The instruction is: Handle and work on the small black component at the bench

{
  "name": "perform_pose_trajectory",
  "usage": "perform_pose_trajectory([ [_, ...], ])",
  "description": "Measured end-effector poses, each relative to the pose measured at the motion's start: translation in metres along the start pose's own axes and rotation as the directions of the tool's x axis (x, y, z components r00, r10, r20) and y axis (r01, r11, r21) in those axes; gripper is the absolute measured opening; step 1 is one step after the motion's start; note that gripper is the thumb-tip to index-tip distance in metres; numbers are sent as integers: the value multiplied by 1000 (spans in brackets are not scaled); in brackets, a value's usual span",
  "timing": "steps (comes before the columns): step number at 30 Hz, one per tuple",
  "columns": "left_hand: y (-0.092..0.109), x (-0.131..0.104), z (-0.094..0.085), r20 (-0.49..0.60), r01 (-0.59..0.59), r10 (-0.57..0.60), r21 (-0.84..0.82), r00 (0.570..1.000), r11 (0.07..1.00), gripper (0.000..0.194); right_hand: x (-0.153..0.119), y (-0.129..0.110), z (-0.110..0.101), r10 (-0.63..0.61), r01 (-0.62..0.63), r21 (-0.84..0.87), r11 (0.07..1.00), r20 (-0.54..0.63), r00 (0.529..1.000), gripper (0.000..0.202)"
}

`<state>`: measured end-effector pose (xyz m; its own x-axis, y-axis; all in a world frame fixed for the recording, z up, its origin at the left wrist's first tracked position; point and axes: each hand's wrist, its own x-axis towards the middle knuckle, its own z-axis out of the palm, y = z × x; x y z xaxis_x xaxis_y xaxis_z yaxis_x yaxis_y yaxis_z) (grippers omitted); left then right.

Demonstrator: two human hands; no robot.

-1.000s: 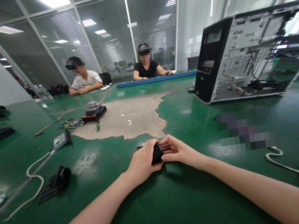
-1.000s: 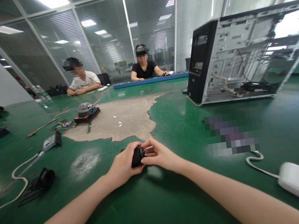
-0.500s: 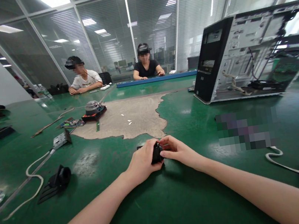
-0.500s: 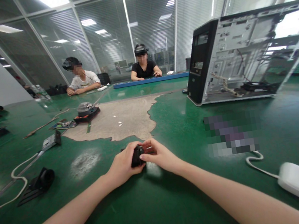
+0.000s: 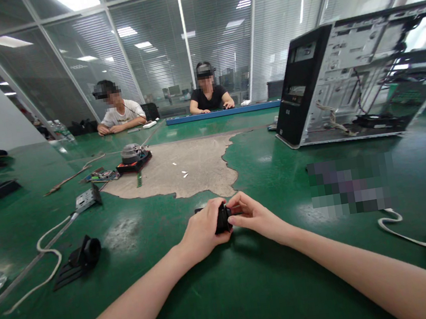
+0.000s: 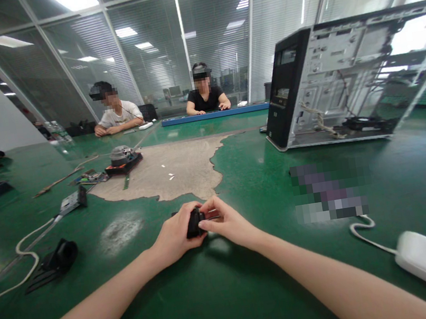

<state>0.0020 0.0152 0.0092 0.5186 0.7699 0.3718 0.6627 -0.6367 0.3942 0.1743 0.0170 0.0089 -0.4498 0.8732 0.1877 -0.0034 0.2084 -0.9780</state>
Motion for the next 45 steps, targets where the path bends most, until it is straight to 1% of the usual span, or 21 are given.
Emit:
perform_pose_trajectory([
  [4,0,0,-1,6,4,-4,4,1000,1000,55,1,0,0,29,-29,2,1000,-2,1000,32],
  [8,0,0,-1,12,2,-2,6,1000,1000,58,-1,0,-2,19,-21,38,999,68,998,33],
  [10,0,0,-1,14,0,0,13,1000,1000,59,-2,1,-2,-1,-3,42,999,82,997,34],
  [17,0,-1,-1,5,-2,2,17,1000,1000,53,-1,2,0,-12,11,17,1000,21,1000,21],
  [22,0,0,0,4,5,-5,20,1000,1000,55,1,2,1,13,-13,8,1000,-1,1000,29],
  [25,-1,0,0,9,8,-8,19,1000,1000,55,0,1,0,34,-34,6,999,18,999,29],
  [30,-1,0,-1,27,11,-11,21,1000,1000,59,-2,0,-2,-15,12,44,999,74,997,31],
  [36,-1,0,0,15,13,-14,17,1000,1000,54,-3,-1,-1,-5,5,11,1000,33,999,24],
  [41,-1,-1,1,1,7,-7,18,1000,1000,55,-1,-1,0,23,-23,-18,1000,0,1000,33],
  [45,-1,0,0,5,-3,3,18,1000,1000,56,-2,0,-1,16,-17,7,1000,47,999,32],
])
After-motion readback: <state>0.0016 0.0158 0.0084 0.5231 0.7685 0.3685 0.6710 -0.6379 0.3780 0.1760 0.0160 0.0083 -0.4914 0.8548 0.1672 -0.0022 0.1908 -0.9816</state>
